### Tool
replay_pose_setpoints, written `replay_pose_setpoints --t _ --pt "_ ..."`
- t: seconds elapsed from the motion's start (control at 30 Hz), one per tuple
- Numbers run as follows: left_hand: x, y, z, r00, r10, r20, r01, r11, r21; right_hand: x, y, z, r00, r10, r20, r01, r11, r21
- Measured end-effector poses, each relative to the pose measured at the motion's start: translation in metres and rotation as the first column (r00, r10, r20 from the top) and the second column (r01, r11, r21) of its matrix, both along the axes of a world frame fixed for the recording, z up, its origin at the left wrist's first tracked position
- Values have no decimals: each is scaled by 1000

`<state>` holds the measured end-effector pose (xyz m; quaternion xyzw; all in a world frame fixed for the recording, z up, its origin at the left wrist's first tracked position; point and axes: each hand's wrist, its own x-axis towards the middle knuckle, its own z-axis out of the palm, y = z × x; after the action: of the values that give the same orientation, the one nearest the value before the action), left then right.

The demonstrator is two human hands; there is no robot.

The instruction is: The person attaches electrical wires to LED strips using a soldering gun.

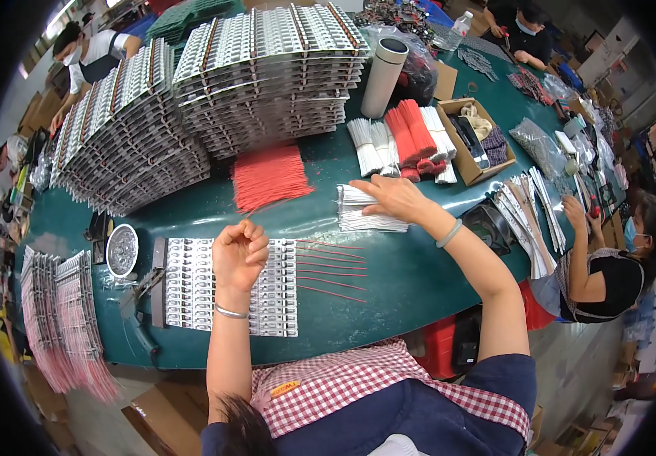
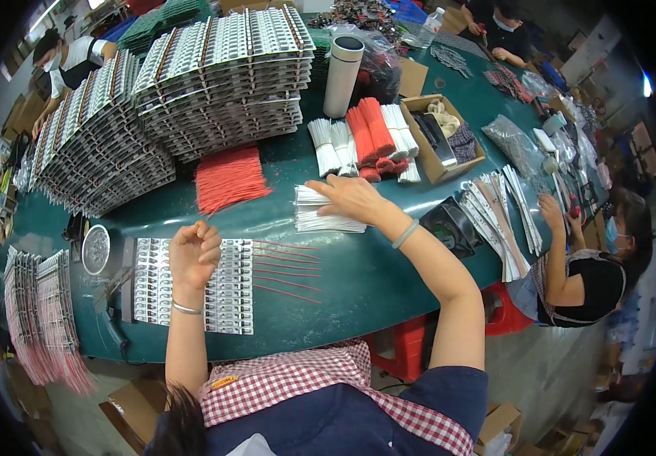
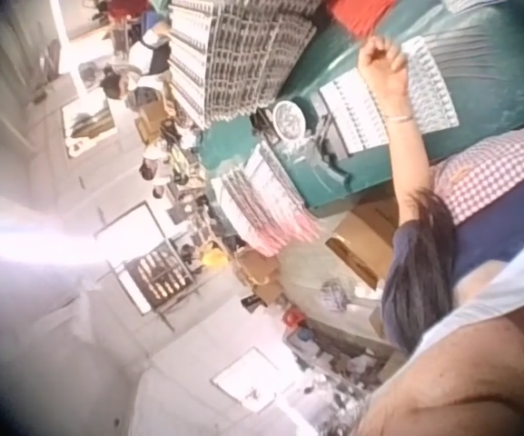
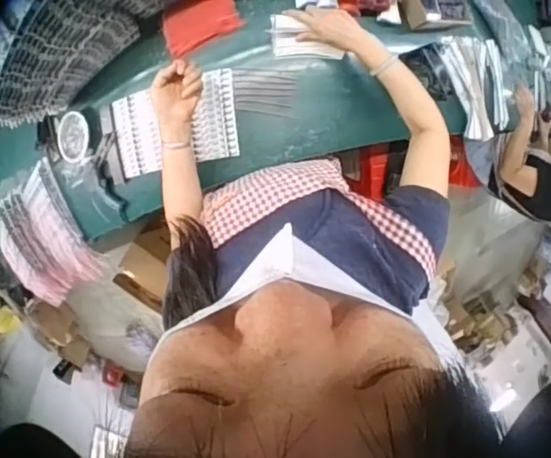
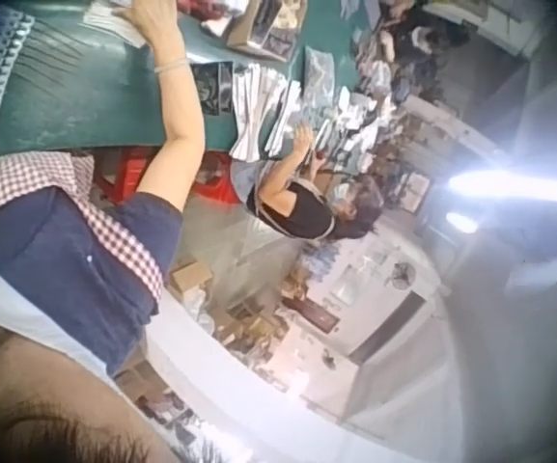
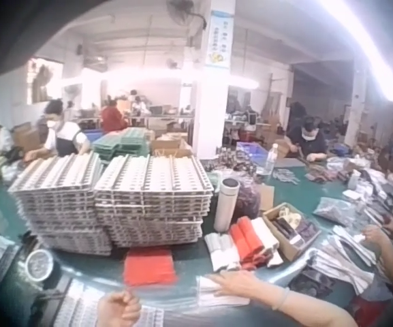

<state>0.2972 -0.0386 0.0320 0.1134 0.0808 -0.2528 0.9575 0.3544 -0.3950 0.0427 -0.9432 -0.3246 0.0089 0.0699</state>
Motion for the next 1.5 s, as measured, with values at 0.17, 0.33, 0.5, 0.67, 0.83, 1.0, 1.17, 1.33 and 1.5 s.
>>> replay_pose_setpoints --t 0.17,0.33,0.5,0.67,0.83,1.0,1.17,1.33,1.5 --pt "4 -4 -1 1000 -8 -21 8 1000 8 0 -2 -8 998 14 55 -14 1000 5" --pt "5 -12 -4 999 -26 -37 25 999 -22 -5 -1 -12 991 8 132 -17 998 64" --pt "6 -18 -3 998 -24 -59 22 999 -30 -13 3 -13 990 0 140 -16 994 110" --pt "9 -20 -1 999 -3 -48 0 999 -50 -14 4 -10 993 0 122 -15 992 125" --pt "9 -17 1 1000 22 -7 -22 1000 -18 -14 8 -11 992 -14 124 3 996 90" --pt "8 -19 1 999 38 -2 -38 999 34 -19 8 -7 994 -20 110 11 996 88" --pt "5 -13 7 997 -55 60 63 990 -129 -21 6 -9 994 -79 74 68 988 141" --pt "6 -15 5 993 -105 55 114 973 -199 -19 6 -9 992 -82 90 69 987 144" --pt "11 -16 5 989 -121 83 136 970 -203 -9 2 -10 968 -127 218 68 963 262"
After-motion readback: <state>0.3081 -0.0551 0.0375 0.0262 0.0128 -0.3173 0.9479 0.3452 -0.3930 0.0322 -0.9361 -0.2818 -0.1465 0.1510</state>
